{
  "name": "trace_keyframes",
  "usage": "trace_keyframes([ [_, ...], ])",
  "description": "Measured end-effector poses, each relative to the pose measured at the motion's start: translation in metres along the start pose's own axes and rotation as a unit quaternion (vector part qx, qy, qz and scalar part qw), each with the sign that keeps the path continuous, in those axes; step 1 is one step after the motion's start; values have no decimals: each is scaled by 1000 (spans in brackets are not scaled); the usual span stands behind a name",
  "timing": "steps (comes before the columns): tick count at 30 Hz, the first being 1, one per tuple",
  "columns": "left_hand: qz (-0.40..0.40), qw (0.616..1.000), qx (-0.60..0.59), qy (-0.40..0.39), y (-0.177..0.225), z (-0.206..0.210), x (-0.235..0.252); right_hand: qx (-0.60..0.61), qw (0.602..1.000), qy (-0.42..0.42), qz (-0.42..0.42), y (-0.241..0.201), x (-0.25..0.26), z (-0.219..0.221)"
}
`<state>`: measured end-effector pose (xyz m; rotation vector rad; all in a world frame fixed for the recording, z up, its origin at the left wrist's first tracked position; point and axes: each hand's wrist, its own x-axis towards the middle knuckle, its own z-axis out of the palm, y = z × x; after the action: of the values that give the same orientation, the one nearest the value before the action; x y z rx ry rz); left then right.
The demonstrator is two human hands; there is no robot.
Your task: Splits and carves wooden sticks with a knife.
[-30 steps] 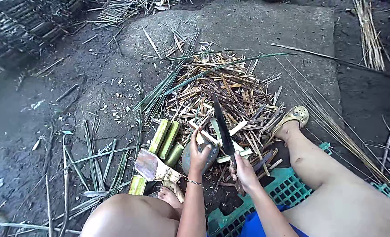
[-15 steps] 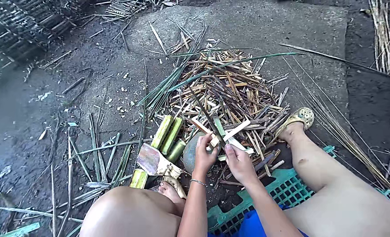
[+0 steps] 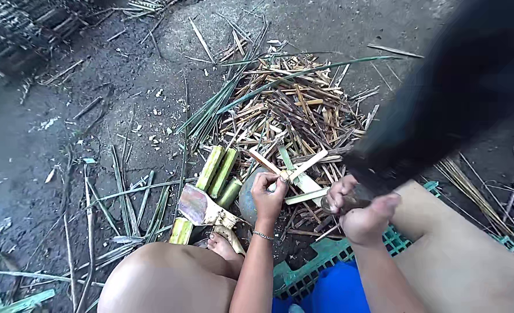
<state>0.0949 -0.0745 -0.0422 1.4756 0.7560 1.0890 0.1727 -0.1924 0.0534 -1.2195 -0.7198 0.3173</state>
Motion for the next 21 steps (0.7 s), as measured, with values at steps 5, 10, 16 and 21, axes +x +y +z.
trace_keyframes([
  [5,-27,1000,12,3,-1,-3,6,-270,898,-102,332,65,-35,-4],
  [10,-51,998,-31,32,0,-20,9,-259,889,-109,362,58,-23,6],
  [16,-107,968,-124,191,23,-49,33,1,995,-31,90,-36,-10,1],
  [21,-114,939,-167,279,35,-59,43,-139,963,-36,228,26,-35,-3],
])
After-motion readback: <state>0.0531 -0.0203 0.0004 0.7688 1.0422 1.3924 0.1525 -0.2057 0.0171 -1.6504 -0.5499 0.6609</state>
